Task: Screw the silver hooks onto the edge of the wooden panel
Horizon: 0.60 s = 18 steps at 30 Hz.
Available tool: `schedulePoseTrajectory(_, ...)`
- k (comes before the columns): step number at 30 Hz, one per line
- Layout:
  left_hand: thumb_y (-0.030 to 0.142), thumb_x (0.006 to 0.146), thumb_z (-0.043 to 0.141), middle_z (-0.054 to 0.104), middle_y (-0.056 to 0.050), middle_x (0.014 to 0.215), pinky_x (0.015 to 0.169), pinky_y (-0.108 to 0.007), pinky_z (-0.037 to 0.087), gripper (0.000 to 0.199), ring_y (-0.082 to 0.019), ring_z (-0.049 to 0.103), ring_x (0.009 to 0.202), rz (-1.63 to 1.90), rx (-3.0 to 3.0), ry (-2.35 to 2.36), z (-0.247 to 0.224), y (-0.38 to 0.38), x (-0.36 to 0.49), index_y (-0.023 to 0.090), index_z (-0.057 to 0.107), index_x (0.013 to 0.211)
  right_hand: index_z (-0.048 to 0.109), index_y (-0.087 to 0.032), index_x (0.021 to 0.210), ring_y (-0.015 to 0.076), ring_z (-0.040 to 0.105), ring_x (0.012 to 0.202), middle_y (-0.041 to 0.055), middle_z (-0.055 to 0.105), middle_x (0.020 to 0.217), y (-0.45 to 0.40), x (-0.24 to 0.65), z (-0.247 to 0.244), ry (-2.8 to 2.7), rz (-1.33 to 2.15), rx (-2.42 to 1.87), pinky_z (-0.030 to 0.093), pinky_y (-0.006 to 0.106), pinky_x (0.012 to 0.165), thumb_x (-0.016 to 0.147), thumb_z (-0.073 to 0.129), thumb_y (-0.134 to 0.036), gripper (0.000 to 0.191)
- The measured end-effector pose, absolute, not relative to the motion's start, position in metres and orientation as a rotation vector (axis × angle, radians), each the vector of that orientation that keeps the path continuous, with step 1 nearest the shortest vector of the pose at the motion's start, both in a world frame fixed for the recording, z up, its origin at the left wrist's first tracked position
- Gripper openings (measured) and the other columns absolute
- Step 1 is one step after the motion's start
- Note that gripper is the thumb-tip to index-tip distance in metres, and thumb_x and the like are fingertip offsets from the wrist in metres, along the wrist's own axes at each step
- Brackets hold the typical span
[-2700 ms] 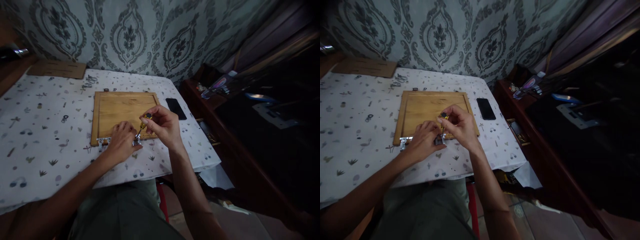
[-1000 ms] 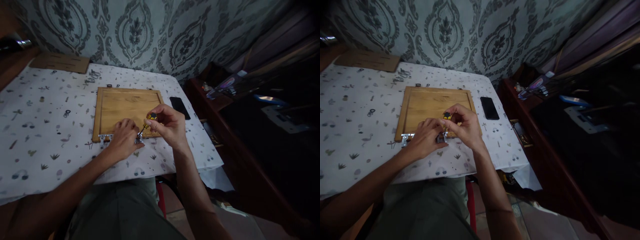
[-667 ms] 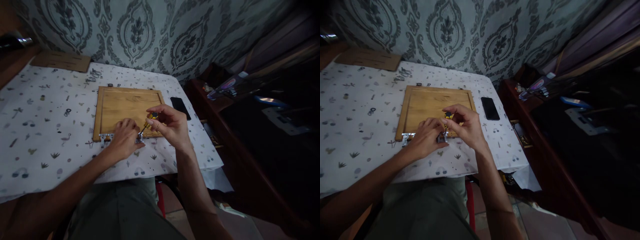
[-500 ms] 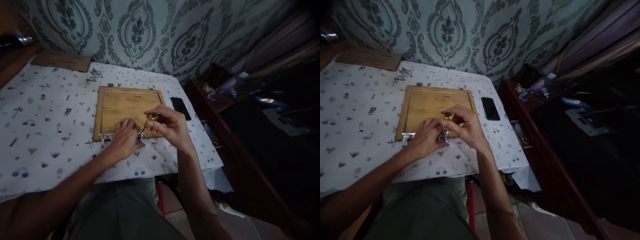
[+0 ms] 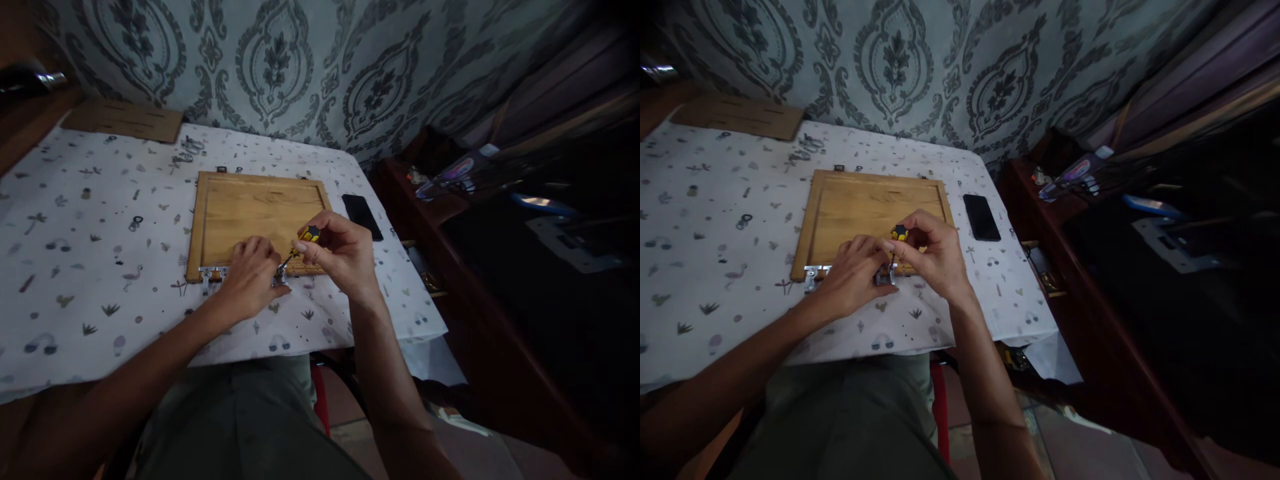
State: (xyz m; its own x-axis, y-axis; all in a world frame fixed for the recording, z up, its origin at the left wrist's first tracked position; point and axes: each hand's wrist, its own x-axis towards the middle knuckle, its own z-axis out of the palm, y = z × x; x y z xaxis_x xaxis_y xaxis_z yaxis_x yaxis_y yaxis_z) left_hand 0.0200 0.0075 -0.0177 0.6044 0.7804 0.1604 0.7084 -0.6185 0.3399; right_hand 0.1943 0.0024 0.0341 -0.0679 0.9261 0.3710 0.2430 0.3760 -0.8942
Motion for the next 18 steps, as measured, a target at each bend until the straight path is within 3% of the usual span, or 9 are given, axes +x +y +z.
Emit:
schedulePoseTrajectory(10, 0.045, 0.081, 0.081, 0.060, -0.014, 0.124, 0.095, -0.049, 0.041, 0.046, -0.035, 0.048, 0.117, 0.400, 2.595, 1.242, -0.0162, 0.0081, 0.0203, 0.015, 0.066, 0.113, 0.068, -0.020, 0.085, 0.0103, 0.055, 0.061, -0.0003, 0.064, 0.081, -0.0006, 0.1978, 0.0341, -1.593, 0.810, -1.080, 0.044, 0.025, 0.051, 0.076, 0.084, -0.049, 0.034)
schedulePoseTrajectory(18, 0.043, 0.081, 0.081, 0.061, -0.011, 0.119, 0.094, -0.047, 0.041, 0.040, -0.033, 0.049, 0.116, 0.405, 2.586, 1.265, -0.0123, 0.0073, 0.0219, 0.018, 0.067, 0.110, 0.062, -0.020, 0.076, 0.0105, 0.054, 0.058, -0.0016, 0.060, 0.073, 0.0006, 0.1954, 0.0282, -1.573, 0.795, -1.081, 0.043, 0.024, 0.049, 0.077, 0.082, -0.055, 0.040)
